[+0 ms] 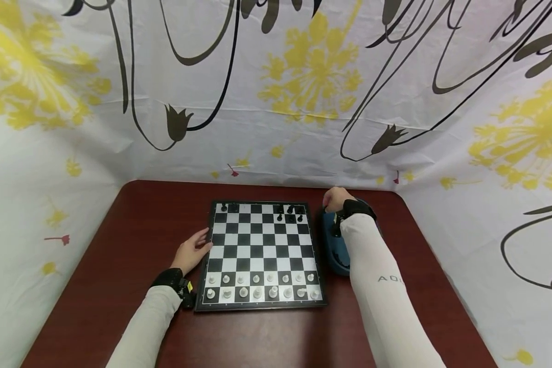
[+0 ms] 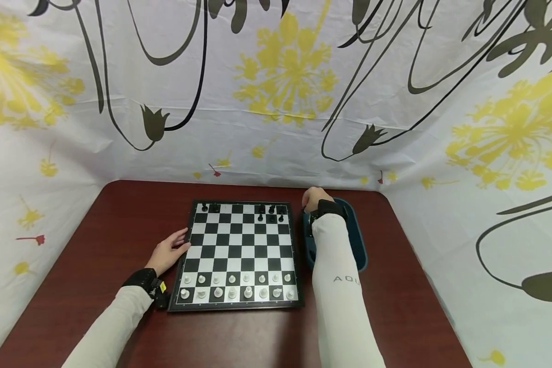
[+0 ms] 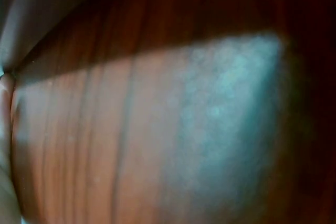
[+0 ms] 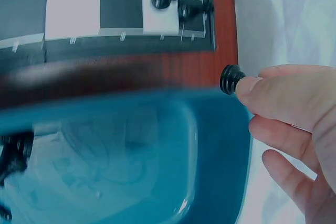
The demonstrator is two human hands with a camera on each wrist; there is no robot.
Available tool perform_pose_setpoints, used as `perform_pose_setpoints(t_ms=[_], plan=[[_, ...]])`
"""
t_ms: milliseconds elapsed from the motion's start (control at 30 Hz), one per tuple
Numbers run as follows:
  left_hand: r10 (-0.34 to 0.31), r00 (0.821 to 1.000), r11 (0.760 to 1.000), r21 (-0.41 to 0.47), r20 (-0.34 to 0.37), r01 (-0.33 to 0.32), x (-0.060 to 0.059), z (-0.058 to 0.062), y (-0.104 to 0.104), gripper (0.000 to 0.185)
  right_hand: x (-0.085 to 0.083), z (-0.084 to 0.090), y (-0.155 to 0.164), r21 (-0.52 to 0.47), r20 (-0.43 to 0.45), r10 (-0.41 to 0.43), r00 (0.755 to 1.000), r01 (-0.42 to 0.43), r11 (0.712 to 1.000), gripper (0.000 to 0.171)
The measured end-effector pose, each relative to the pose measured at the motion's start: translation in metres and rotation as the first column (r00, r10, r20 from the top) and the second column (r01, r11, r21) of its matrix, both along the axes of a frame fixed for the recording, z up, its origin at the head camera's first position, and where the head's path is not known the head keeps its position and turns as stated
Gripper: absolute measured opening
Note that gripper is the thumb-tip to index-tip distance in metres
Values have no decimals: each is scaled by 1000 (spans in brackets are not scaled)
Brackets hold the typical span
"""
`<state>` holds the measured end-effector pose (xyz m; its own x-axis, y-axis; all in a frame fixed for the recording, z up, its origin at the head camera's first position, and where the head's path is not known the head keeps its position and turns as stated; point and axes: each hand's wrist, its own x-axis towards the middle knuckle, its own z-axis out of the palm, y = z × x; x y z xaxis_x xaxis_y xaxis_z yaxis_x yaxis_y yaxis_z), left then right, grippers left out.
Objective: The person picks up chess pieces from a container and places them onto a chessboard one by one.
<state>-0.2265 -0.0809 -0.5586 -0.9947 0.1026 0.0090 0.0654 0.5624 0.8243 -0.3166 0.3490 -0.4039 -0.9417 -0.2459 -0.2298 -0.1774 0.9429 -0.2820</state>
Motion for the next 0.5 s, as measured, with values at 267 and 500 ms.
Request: perform_pose_setpoints(t_ms=[267, 500], plan=[[9, 1000, 1000, 12, 6, -9, 0, 2, -2, 56, -14, 3, -46, 16, 31, 11, 999, -11, 1000, 9], [20, 1000, 1000, 11, 0, -20, 2, 3, -4, 55, -23, -8, -91, 1, 61, 69, 996, -69, 998, 16]])
